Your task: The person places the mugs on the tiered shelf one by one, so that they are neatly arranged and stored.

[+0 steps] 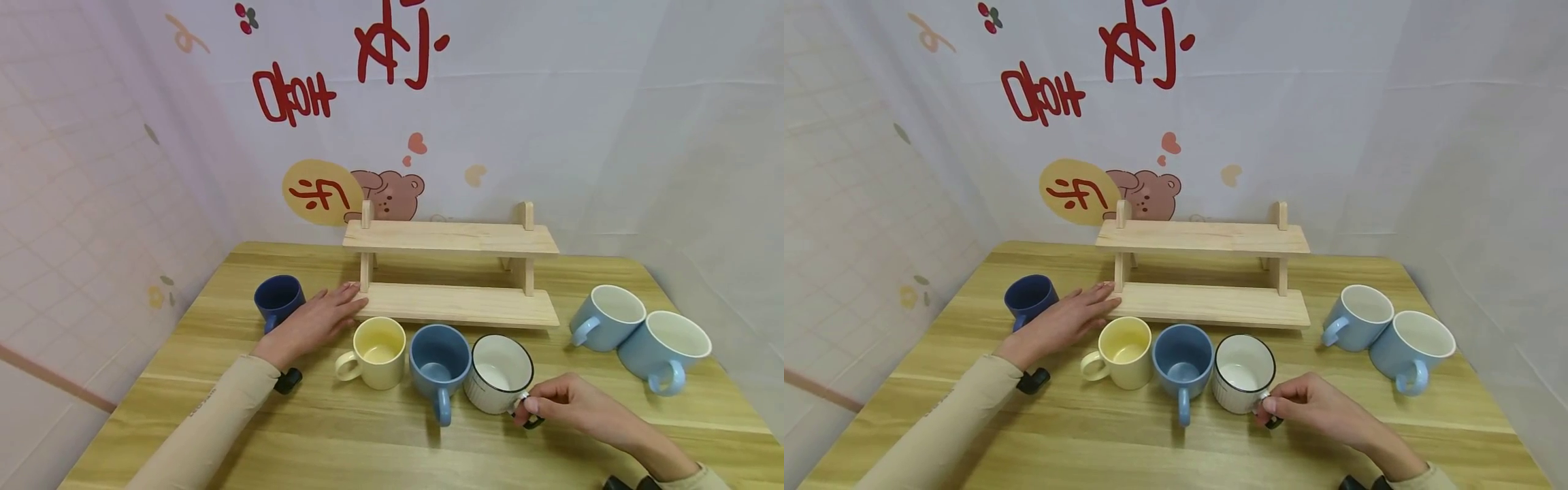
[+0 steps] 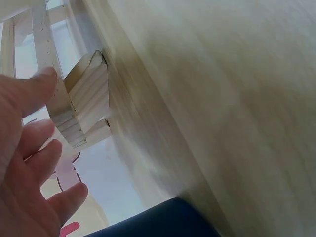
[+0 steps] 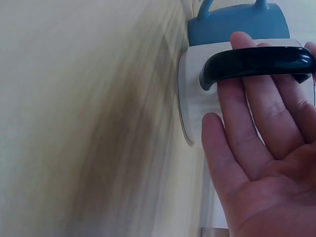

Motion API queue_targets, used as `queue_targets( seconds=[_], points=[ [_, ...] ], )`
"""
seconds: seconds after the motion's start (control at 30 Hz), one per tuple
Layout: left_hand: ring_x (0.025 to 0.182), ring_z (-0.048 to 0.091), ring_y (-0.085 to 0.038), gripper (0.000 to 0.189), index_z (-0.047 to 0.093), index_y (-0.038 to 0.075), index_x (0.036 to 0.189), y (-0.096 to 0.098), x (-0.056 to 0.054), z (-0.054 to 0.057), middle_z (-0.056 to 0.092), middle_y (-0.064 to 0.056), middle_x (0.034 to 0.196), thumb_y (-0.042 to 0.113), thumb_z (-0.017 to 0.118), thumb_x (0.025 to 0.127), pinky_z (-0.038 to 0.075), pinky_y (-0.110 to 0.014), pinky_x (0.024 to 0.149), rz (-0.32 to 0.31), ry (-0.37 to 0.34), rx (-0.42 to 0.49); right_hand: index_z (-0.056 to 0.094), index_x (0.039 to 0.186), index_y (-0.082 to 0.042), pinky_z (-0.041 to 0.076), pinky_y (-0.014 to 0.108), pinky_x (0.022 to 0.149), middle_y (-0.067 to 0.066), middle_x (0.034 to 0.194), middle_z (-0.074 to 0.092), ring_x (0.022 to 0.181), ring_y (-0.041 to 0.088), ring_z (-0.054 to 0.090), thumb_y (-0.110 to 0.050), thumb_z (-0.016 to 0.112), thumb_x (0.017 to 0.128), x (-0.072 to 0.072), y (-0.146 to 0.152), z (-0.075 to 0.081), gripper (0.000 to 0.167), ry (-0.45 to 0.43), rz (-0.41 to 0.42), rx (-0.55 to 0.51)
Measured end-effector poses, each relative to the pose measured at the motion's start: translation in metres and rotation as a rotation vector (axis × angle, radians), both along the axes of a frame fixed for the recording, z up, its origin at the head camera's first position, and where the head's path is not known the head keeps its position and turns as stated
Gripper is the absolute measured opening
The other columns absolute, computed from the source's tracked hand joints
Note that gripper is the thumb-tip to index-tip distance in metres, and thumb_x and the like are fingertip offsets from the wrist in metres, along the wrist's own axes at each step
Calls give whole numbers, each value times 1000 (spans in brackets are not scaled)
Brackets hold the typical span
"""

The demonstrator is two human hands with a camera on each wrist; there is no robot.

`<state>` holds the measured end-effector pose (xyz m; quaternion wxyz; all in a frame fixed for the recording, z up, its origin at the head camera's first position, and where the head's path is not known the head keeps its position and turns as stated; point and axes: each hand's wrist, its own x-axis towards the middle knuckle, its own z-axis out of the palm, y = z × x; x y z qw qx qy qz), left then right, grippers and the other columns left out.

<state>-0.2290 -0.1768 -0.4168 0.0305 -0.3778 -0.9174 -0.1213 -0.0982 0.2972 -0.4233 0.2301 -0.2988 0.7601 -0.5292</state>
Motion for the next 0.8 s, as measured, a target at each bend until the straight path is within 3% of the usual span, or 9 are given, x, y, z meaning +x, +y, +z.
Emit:
queue_targets(
  seconds=[0.17, 0.37, 0.63, 0.8],
  points=[
    [146, 44, -32, 48, 55, 14, 152, -1, 0, 0, 43, -16, 160, 14, 63, 105, 36, -61, 116, 7, 12, 13, 77, 108, -6, 56, 28, 90, 14, 99, 77, 98, 19, 73, 2, 43, 109, 0, 0, 0, 34, -37, 21, -53],
    [141, 50, -33, 45, 58, 15, 150, -1, -2, 0, 48, -16, 157, 13, 62, 105, 40, -59, 114, 7, 14, 27, 72, 109, 1, 53, 25, 93, 19, 97, 75, 99, 20, 72, 1, 38, 111, 0, 6, 1, 34, -59, -17, -82],
    [140, 51, -34, 46, 58, 15, 150, -3, -3, -2, 47, -15, 157, 13, 63, 105, 46, -56, 109, 9, -3, 57, 70, 108, -1, 53, 26, 90, 15, 96, 74, 95, 21, 70, 5, 32, 111, 3, 9, 13, 39, 3, -37, -107],
    [144, 47, -33, 47, 56, 10, 151, -2, -2, -2, 45, -15, 158, 11, 63, 105, 45, -55, 111, 4, -19, 74, 71, 106, -3, 54, 27, 88, 11, 96, 73, 95, 22, 69, 7, 30, 110, 6, 10, 23, 42, 72, -96, -119]
  ],
)
